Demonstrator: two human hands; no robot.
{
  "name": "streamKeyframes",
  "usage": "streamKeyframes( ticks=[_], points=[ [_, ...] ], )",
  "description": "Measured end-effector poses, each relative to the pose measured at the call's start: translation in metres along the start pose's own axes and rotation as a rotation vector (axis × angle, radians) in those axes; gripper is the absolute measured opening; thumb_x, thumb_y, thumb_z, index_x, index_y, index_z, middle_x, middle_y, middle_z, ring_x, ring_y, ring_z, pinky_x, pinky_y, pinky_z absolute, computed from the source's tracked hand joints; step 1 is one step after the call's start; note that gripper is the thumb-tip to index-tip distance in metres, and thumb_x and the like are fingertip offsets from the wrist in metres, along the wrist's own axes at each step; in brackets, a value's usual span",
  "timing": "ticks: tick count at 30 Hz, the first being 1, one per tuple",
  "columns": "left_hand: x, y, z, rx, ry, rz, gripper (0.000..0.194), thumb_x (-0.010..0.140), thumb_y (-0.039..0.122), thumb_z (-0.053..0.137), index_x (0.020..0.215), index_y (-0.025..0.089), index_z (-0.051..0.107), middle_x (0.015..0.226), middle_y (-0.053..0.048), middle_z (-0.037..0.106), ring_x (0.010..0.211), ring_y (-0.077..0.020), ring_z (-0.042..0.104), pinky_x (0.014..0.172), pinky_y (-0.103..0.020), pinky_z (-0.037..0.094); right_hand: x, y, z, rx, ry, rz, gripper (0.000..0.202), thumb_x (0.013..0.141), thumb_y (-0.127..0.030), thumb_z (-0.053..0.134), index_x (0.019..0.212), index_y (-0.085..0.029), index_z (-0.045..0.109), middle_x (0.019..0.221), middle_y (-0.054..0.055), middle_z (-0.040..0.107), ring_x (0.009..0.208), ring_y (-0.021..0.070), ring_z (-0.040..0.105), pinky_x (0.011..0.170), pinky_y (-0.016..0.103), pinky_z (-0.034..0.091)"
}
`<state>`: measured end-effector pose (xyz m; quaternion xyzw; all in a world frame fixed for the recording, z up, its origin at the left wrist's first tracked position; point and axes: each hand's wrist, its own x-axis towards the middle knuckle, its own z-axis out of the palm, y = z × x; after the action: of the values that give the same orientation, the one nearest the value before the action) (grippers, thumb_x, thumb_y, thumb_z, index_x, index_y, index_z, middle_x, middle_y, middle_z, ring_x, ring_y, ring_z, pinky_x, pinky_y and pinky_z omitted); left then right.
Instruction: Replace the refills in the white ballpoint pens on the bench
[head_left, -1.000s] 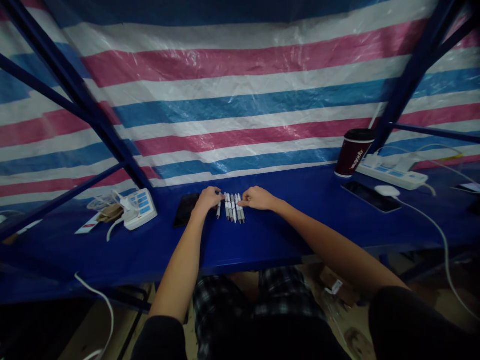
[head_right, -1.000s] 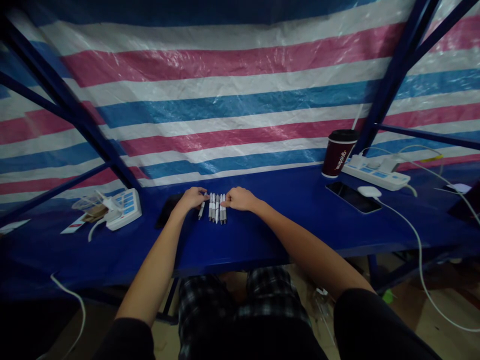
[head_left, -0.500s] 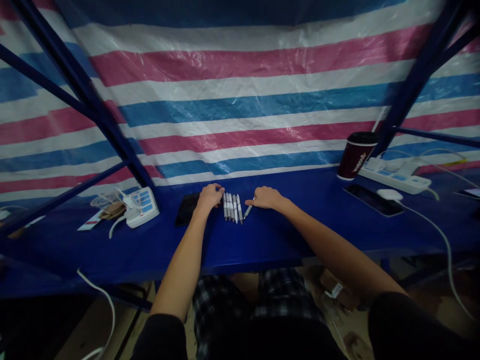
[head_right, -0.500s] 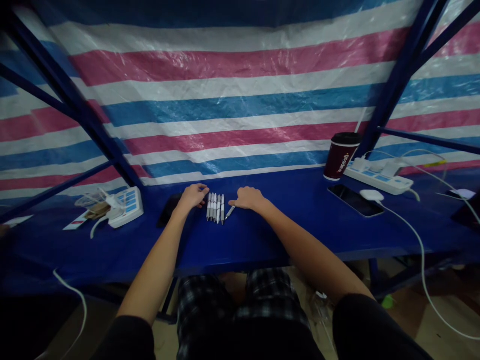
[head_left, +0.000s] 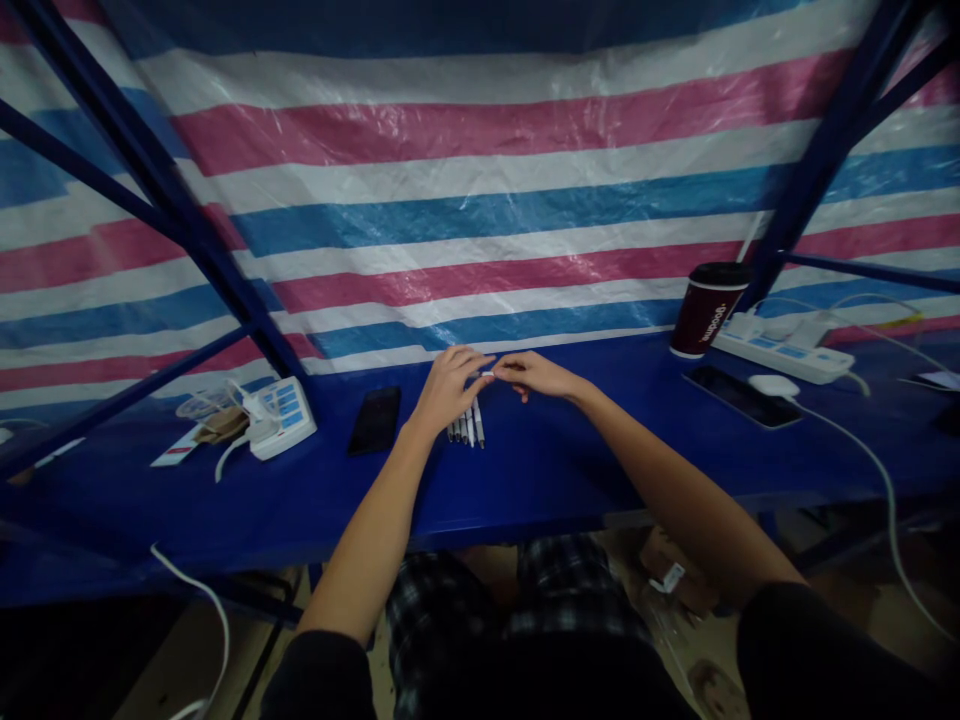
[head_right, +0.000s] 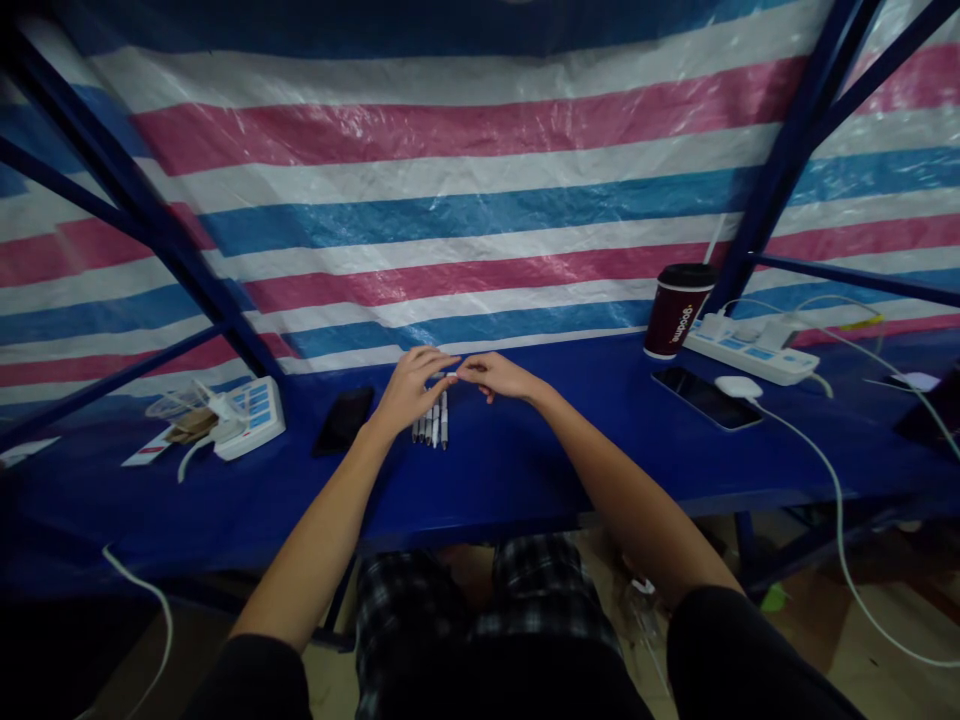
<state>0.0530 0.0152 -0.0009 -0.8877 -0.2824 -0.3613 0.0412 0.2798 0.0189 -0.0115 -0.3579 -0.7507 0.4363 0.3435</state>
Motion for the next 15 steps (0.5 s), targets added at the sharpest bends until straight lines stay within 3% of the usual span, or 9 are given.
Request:
streamKeyframes(
  ticks=[3,7,11,15],
  points=[
    [-0.003,0.000,0.003,-0.003,-0.059,-0.039,0.029,0.102,0.037,0.053,0.115,0.025,0.075,0.096,-0.008,0.074,0.096,-0.0256,0.066,0.094,-0.043,0.048,0.000,0.000,0.000,0.048,0.024,0.047,0.046,0.094,-0.060,0.060,0.084,-0.016,0.067,0.056,-0.003,0.047,0.047,0.0102,0.045,0.043,0.023,0.045],
    [-0.005,-0.002,0.003,-0.004,-0.052,-0.064,0.030,0.101,0.038,0.054,0.121,0.027,0.074,0.106,-0.008,0.073,0.095,-0.0236,0.067,0.085,-0.036,0.049,-0.003,0.002,-0.005,0.042,0.000,0.151,0.044,0.094,-0.057,0.061,0.080,-0.016,0.068,0.055,-0.003,0.047,0.044,0.0087,0.039,0.041,0.023,0.034],
    [-0.003,0.000,0.003,-0.017,-0.114,-0.110,0.030,0.101,0.037,0.053,0.112,0.026,0.078,0.093,-0.007,0.074,0.083,-0.0221,0.067,0.076,-0.033,0.048,-0.003,-0.001,-0.005,-0.247,0.140,-0.060,0.035,0.094,-0.046,0.061,0.078,-0.016,0.070,0.064,0.001,0.059,0.057,0.0124,0.050,0.057,0.026,0.038],
    [-0.002,-0.002,0.003,-0.188,-0.077,-0.185,0.030,0.099,0.041,0.056,0.107,0.025,0.080,0.087,-0.006,0.075,0.077,-0.0212,0.067,0.072,-0.033,0.048,-0.007,-0.009,-0.001,-0.478,0.223,-0.238,0.031,0.098,-0.038,0.054,0.090,-0.017,0.075,0.082,0.006,0.072,0.077,0.0188,0.061,0.076,0.030,0.041]
  ],
)
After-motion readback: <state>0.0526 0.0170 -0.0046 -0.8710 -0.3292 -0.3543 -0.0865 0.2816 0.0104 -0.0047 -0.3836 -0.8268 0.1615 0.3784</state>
